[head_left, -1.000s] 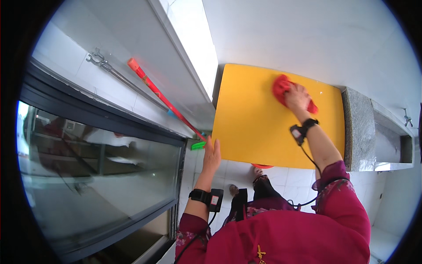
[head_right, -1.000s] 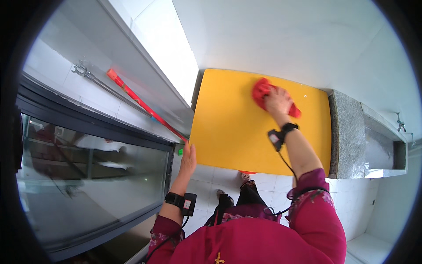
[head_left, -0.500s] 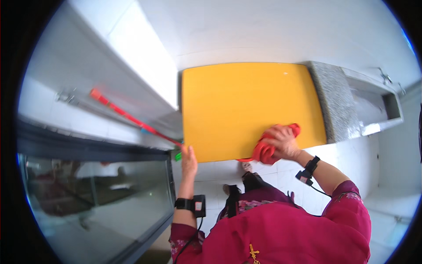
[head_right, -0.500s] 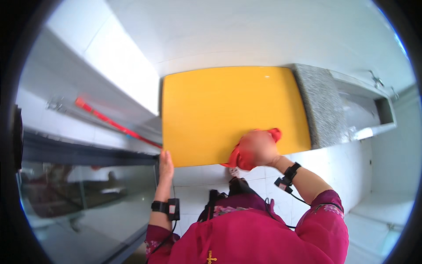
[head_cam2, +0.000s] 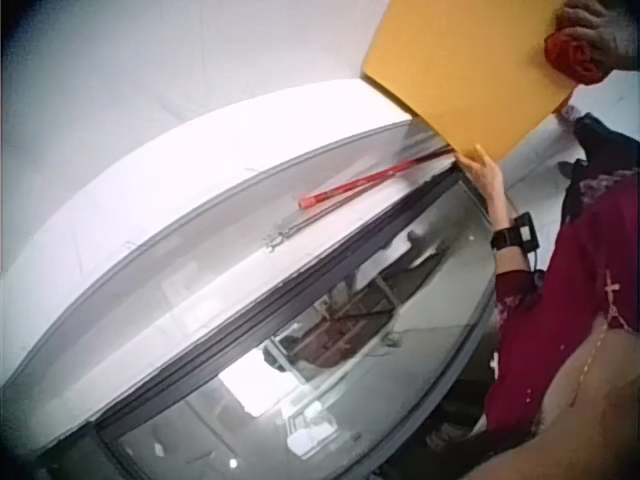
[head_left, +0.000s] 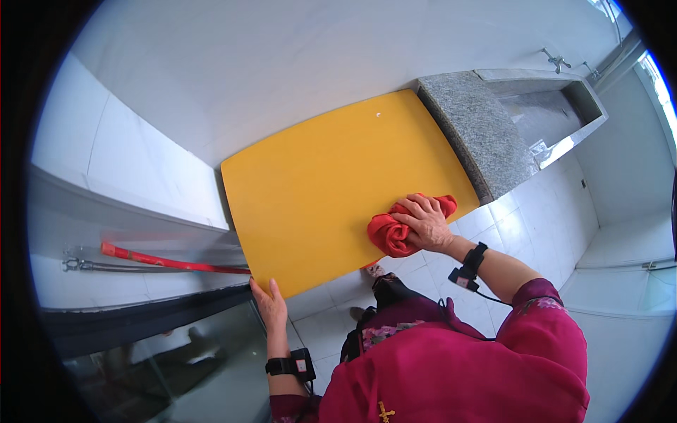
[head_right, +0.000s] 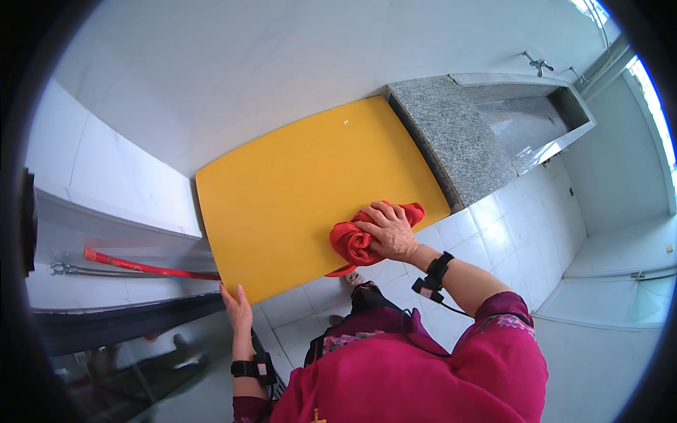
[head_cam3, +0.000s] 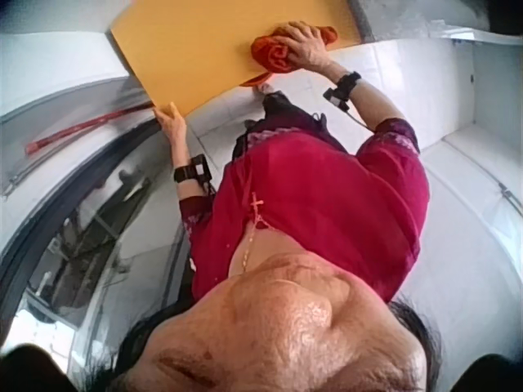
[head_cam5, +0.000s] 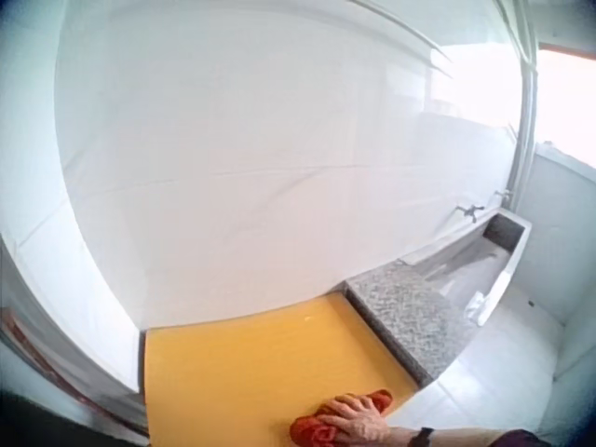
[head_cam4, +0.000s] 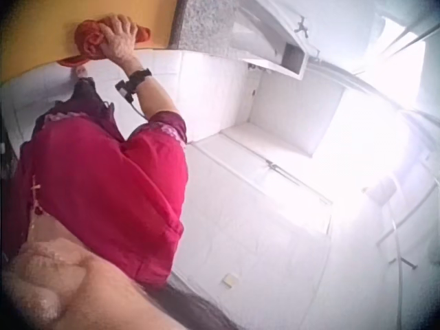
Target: Wiping a yellow board surface with a red cloth next to a sink.
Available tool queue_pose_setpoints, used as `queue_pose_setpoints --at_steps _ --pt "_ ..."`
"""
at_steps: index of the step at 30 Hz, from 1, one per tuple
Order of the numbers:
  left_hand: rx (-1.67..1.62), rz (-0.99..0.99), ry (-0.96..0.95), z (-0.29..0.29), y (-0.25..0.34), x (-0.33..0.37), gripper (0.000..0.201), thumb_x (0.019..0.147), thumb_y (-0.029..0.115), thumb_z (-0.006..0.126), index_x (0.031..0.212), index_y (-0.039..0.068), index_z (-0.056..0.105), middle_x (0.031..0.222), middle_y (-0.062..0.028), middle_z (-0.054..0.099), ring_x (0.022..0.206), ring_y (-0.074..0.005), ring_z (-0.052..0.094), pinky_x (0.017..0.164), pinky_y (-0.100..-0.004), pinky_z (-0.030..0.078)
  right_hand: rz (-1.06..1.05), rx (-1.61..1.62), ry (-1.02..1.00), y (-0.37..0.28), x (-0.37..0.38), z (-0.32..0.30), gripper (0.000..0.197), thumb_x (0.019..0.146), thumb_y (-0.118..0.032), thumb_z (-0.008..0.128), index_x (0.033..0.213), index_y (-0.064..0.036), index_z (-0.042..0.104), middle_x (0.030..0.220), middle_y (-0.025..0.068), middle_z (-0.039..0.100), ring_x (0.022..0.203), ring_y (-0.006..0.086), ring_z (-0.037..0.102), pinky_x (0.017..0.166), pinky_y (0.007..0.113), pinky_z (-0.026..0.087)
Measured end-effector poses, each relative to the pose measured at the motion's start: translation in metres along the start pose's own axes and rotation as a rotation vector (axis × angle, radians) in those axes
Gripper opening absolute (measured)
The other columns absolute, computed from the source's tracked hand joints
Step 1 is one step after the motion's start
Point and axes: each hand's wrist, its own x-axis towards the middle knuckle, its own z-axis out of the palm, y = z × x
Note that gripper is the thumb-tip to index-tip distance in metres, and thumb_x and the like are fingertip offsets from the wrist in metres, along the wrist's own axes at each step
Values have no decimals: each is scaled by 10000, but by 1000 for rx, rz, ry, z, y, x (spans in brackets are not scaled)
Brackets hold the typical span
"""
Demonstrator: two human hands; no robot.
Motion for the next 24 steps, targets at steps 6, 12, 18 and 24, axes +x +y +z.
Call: queue_pose_setpoints --at_steps 6,12,18,24 --pt "-15 16 -26 -6 9 0 685 942 380 438 1387 -63 164 1385 -299 282 1292 -402 300 1058 -400 277 392 -173 127 92 45 1 447 757 -245 618 1193 -186 537 1238 73 477 1193 306 399 952 479 345" --pt "52 58 12 -1 -1 -3 678 941 355 452 1377 -80 168 1373 -315 282 1269 -421 319 1054 -422 272 635 -260 187 141 148 27 461 793 -316 552 1232 -181 511 1238 96 467 1213 307 375 953 508 324" --pt "67 32 -11 0 -1 -2 672 937 328 462 1386 -67 155 1389 -301 267 1291 -412 295 1063 -421 259 482 -196 165 82 216 57 398 769 -304 584 1146 -181 546 1209 74 477 1148 305 406 908 520 338" --pt "57 1 0 -5 -13 0 673 934 319 467 1391 -59 148 1387 -298 271 1294 -406 295 1065 -409 258 -370 137 112 17 137 40 401 660 -307 680 1046 -233 601 1182 35 492 1155 257 425 908 464 366"
